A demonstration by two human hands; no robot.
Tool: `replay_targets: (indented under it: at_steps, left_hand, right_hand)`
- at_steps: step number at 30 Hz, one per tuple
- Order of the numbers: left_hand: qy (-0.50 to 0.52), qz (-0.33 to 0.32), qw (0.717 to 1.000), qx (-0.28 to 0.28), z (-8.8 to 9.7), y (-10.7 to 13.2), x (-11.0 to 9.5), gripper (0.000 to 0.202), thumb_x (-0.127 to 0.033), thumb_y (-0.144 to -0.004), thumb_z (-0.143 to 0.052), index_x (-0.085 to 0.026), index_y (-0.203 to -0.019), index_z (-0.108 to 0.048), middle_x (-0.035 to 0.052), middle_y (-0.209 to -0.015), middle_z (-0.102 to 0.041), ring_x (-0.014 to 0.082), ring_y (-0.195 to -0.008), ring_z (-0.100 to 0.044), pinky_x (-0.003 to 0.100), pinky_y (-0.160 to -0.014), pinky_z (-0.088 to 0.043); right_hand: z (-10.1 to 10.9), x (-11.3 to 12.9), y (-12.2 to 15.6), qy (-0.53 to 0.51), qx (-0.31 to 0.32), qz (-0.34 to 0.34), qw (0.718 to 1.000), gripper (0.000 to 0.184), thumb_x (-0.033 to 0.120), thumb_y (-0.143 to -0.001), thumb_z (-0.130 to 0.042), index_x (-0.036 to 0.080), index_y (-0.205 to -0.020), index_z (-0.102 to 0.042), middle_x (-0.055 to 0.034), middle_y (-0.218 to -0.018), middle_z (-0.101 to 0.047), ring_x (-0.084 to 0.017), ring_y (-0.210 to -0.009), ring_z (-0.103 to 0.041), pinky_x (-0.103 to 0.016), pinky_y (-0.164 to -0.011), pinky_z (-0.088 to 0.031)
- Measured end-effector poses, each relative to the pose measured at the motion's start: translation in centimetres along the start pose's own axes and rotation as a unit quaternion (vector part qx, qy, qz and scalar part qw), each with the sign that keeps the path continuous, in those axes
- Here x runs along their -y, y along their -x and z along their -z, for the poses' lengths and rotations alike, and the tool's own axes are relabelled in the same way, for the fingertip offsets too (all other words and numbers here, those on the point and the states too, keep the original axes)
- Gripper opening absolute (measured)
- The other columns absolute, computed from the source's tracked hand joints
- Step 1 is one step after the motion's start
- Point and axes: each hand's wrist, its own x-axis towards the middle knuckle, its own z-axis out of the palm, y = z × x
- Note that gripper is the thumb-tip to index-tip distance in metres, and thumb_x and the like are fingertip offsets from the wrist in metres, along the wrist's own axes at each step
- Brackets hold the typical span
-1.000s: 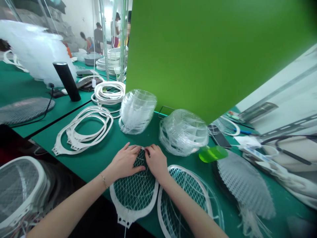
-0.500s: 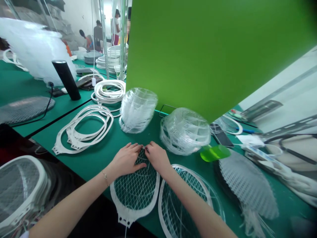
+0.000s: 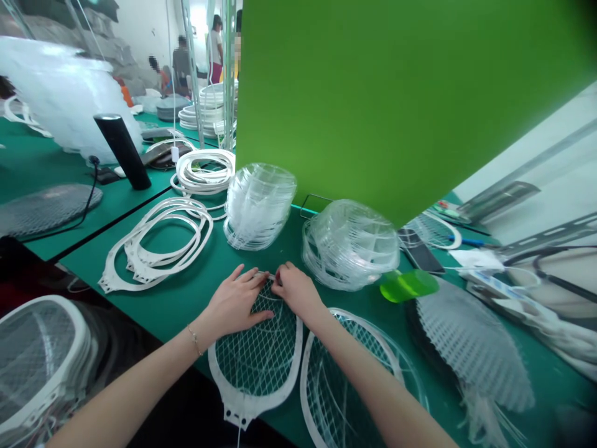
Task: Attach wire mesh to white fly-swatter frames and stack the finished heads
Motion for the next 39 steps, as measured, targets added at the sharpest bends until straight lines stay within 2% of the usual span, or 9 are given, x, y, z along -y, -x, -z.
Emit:
replay_targets:
  at_steps: [6,10,18,23,29,35,39]
  left_hand:
    - [0.012,-0.007,1.000,-0.016,-0.2,0.3,-0.3,0.069,-0.065,-0.095,-0.050,-0.014,-0.141,-0.051,0.0113,-0.148,-0.053,0.0288,-0.139,-0.045,0.046,-0.121,-0.024]
    - [0.020,0.004,1.000,-0.013,0.1,0.2,-0.5,0.066,-0.065,-0.094,-0.051,-0.016,-0.138,-0.054,0.0105,-0.144,-0.057,0.0299,-0.137,-0.047,0.049,-0.122,-0.020]
    - [0.004,-0.002,1.000,-0.007,0.6,-0.3,-0.7,0.058,-0.060,-0.097,-0.047,-0.013,-0.128,-0.062,0.0129,-0.134,-0.063,0.0308,-0.130,-0.053,0.051,-0.121,-0.022]
    - [-0.010,-0.005,1.000,-0.016,-0.2,0.0,-0.6,0.067,-0.066,-0.094,-0.049,-0.013,-0.133,-0.059,0.0140,-0.137,-0.061,0.0357,-0.137,-0.045,0.053,-0.121,-0.019]
    - [0.016,0.007,1.000,-0.013,-0.3,-0.1,-0.5,0.068,-0.070,-0.095,-0.043,-0.018,-0.137,-0.054,0.0126,-0.141,-0.057,0.0344,-0.132,-0.049,0.055,-0.113,-0.032]
    - [0.013,0.006,1.000,-0.017,-0.6,-0.2,-0.4,0.074,-0.072,-0.093,-0.045,-0.016,-0.141,-0.050,0.0115,-0.145,-0.055,0.0351,-0.139,-0.044,0.054,-0.120,-0.021]
    - [0.025,0.016,1.000,-0.008,-0.6,-0.2,-0.3,0.073,-0.072,-0.094,-0.042,-0.018,-0.143,-0.047,0.0124,-0.145,-0.055,0.0347,-0.138,-0.045,0.053,-0.116,-0.030]
  right_hand:
    - [-0.5,0.1,0.4,-0.005,-0.015,-0.017,1.000,0.010,0.022,-0.095,-0.056,0.016,-0.100,-0.064,-0.0070,-0.103,-0.065,-0.018,-0.089,-0.065,-0.027,-0.064,-0.040]
    - [-0.6,0.3,0.9,-0.004,-0.023,-0.023,0.999,0.014,0.022,-0.098,-0.053,0.017,-0.097,-0.065,-0.0068,-0.102,-0.065,-0.018,-0.088,-0.064,-0.027,-0.063,-0.039]
    - [-1.0,0.1,1.5,-0.013,-0.040,-0.001,0.999,0.020,0.021,-0.100,-0.048,0.019,-0.100,-0.067,-0.0065,-0.108,-0.065,-0.017,-0.100,-0.062,-0.025,-0.070,-0.042]
    - [-0.5,0.2,1.2,-0.025,-0.028,-0.025,0.999,0.018,0.023,-0.099,-0.050,0.019,-0.099,-0.068,-0.0073,-0.106,-0.066,-0.017,-0.094,-0.065,-0.026,-0.068,-0.042]
    - [-0.1,-0.4,-0.1,-0.046,-0.001,-0.027,0.999,0.008,0.022,-0.089,-0.061,0.018,-0.092,-0.068,-0.0061,-0.099,-0.066,-0.017,-0.085,-0.065,-0.027,-0.064,-0.040]
    - [-0.7,-1.0,-0.3,-0.067,-0.009,-0.017,0.998,0.008,0.023,-0.088,-0.063,0.017,-0.093,-0.065,-0.0046,-0.098,-0.064,-0.016,-0.083,-0.063,-0.026,-0.065,-0.039]
    - [-1.1,-1.0,0.1,-0.083,-0.015,-0.018,0.996,0.007,0.022,-0.090,-0.061,0.018,-0.095,-0.063,-0.0043,-0.099,-0.064,-0.016,-0.084,-0.062,-0.025,-0.067,-0.041]
